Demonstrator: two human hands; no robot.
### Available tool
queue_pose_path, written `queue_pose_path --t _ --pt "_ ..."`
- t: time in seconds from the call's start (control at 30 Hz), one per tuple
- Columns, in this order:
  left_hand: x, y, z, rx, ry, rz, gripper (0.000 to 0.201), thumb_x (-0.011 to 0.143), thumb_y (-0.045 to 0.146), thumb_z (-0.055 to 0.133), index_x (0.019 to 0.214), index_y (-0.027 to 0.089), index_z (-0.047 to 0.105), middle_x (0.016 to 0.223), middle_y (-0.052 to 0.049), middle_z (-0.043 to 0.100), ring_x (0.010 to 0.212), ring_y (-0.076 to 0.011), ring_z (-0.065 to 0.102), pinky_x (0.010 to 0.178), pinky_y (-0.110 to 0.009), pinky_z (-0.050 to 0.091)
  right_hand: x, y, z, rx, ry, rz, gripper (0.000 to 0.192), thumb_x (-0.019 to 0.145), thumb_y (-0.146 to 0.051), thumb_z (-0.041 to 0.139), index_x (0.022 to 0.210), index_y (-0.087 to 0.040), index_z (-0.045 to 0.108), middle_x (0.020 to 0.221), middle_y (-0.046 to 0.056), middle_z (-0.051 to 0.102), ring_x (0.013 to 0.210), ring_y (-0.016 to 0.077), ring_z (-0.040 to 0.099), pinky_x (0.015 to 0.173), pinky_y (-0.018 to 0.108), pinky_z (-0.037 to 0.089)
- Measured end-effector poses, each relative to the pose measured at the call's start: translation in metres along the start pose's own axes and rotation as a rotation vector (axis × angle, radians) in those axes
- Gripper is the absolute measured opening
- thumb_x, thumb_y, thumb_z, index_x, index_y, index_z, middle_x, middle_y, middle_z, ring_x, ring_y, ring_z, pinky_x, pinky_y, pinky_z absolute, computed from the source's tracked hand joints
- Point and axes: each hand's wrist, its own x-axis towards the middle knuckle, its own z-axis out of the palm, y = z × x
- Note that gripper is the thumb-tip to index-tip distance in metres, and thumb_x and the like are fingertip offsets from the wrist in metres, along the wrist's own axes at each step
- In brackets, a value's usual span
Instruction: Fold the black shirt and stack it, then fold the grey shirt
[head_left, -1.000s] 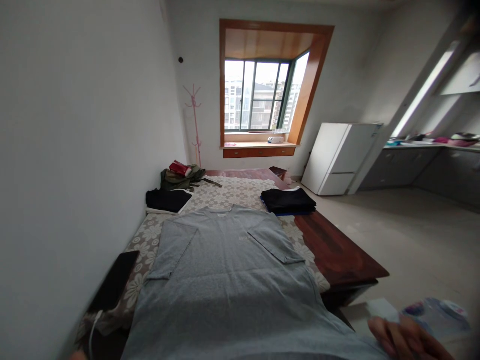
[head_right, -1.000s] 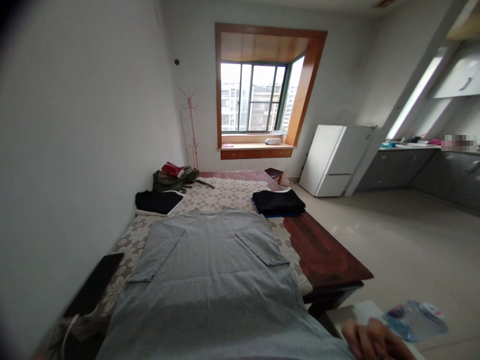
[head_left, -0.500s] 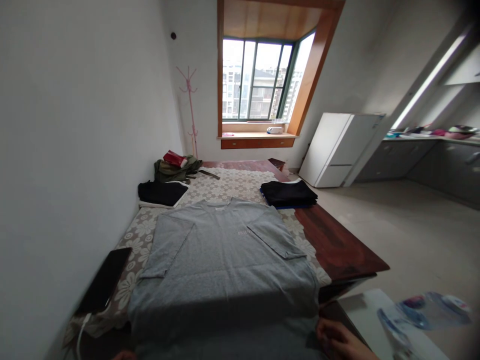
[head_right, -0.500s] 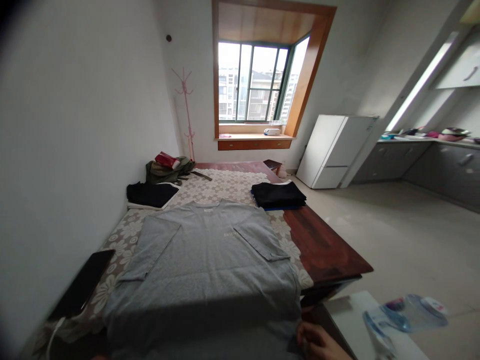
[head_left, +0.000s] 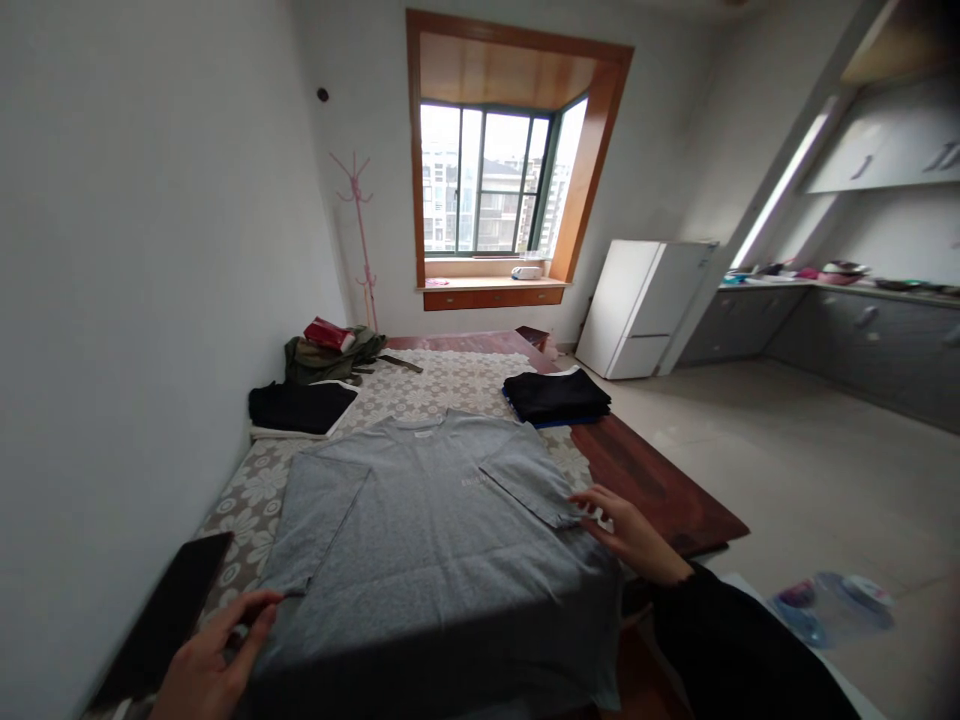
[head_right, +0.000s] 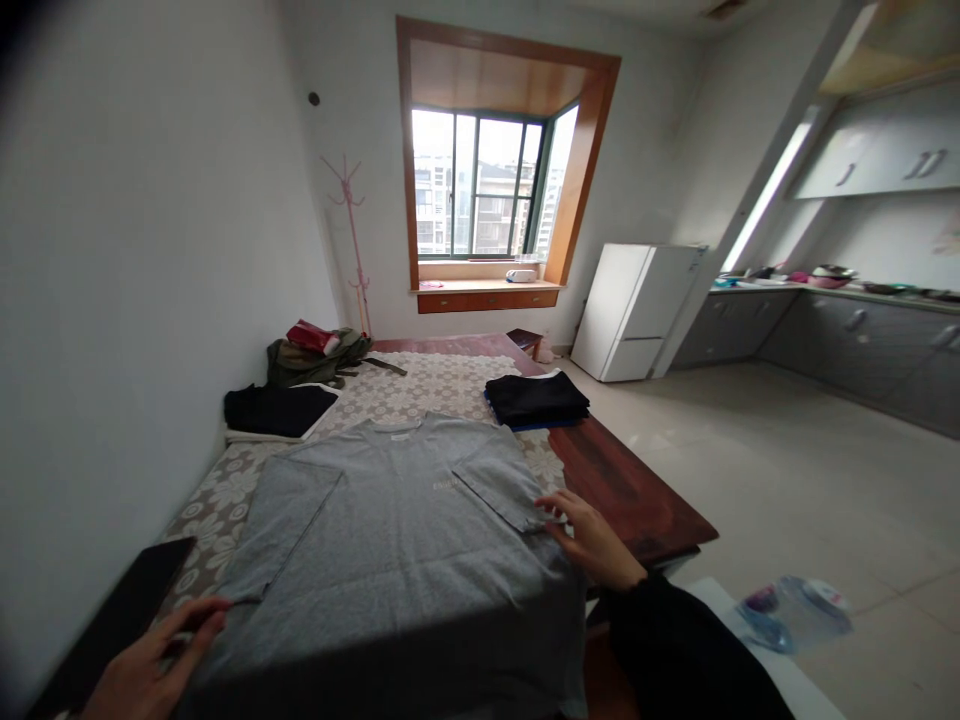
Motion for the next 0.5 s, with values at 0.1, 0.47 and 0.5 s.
queue_pose_path --t 0.1,0.47,0.5 --pt "0.014 0.004 0.009 0.113 0.121 0.114 0.034 0.079 0.053 0.058 0.098 0.029 0.072 0.105 -0.001 0.078 0.101 -0.0257 0.072 0.099 -0.041 0.055 0.012 0.016 0.008 -0.166 -0.059 -0.086 0.02 0.085 -0.028 0.061 0.102 -0.027 0.071 0.106 0.006 0.069 0.098 0.0248 0.063 0.092 0.039 0.05" --pt "0.008 -0.037 0.024 0.26 0.137 0.207 0.035 0.08 0.043 0.052 0.104 0.03 0.073 0.114 -0.001 0.076 0.107 -0.0244 0.07 0.103 -0.041 0.053 0.002 0.034 0.02 -0.288 -0.026 -0.177 0.019 0.089 -0.02 0.054 0.103 -0.027 0.064 0.105 0.006 0.067 0.102 0.0253 0.06 0.093 0.042 0.05" --pt "0.009 -0.037 0.025 0.265 0.136 0.211 0.035 0.08 0.043 0.051 0.104 0.03 0.073 0.114 -0.002 0.076 0.108 -0.0246 0.07 0.103 -0.042 0.053 0.004 0.033 0.021 -0.303 -0.027 -0.179 0.018 0.089 -0.02 0.054 0.1 -0.027 0.065 0.102 0.006 0.067 0.1 0.0255 0.06 0.091 0.042 0.05"
